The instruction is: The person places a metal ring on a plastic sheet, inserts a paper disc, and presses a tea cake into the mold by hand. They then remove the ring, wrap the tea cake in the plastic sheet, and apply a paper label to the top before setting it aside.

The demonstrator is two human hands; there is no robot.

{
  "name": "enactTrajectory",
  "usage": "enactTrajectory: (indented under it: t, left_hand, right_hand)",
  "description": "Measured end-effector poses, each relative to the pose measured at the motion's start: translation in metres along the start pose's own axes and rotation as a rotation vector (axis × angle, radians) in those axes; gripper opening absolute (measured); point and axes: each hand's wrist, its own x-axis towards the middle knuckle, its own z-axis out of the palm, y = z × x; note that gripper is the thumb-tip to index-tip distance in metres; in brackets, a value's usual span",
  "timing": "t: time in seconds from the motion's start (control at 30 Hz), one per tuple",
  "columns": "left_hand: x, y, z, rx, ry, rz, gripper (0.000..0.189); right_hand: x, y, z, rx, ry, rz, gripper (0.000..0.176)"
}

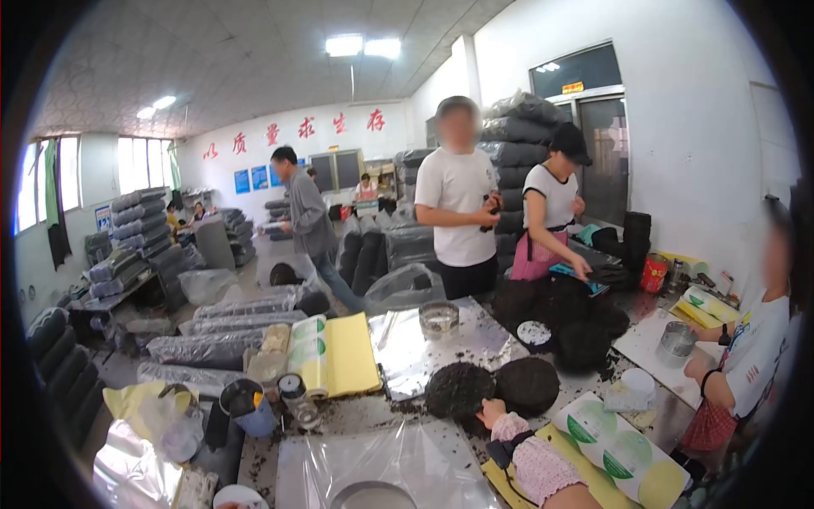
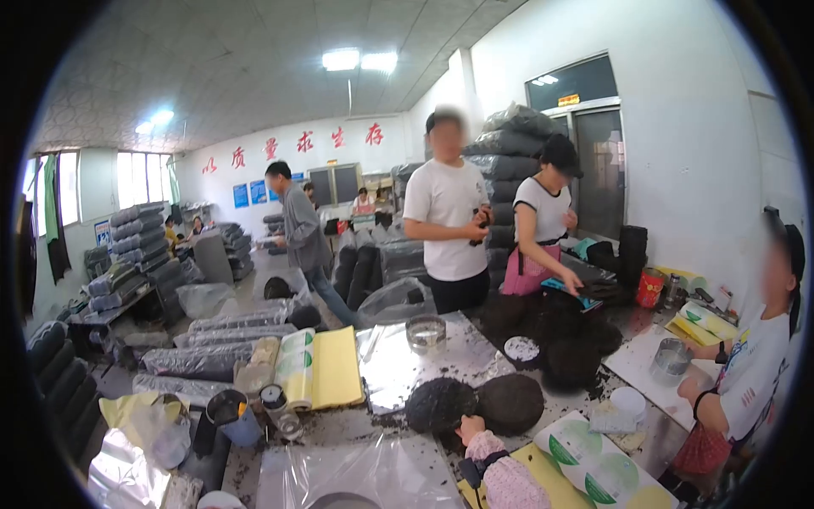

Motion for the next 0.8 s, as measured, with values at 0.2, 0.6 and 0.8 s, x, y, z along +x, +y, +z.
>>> enactTrajectory:
  t: [0.2, 0.6, 0.8]
  left_hand:
    - [0.0, -0.016, 0.008, -0.053, 0.156, 0.139, 0.021]
    - [-0.08, 0.141, 0.078, -0.117, 0.169, 0.602, 0.014]
    - [-0.122, 0.178, 0.171, 0.098, -0.308, 0.849, 0.024]
  right_hand:
    - [-0.014, 0.0, -0.016, -1.578, -0.022, -0.987, 0.033]
    - [-0.138, -0.042, 0.023, 0.139, -0.254, -0.004, 0.009]
    - [-0.248, -0.027, 0.051, 0.095, -0.403, 0.194, 0.017]
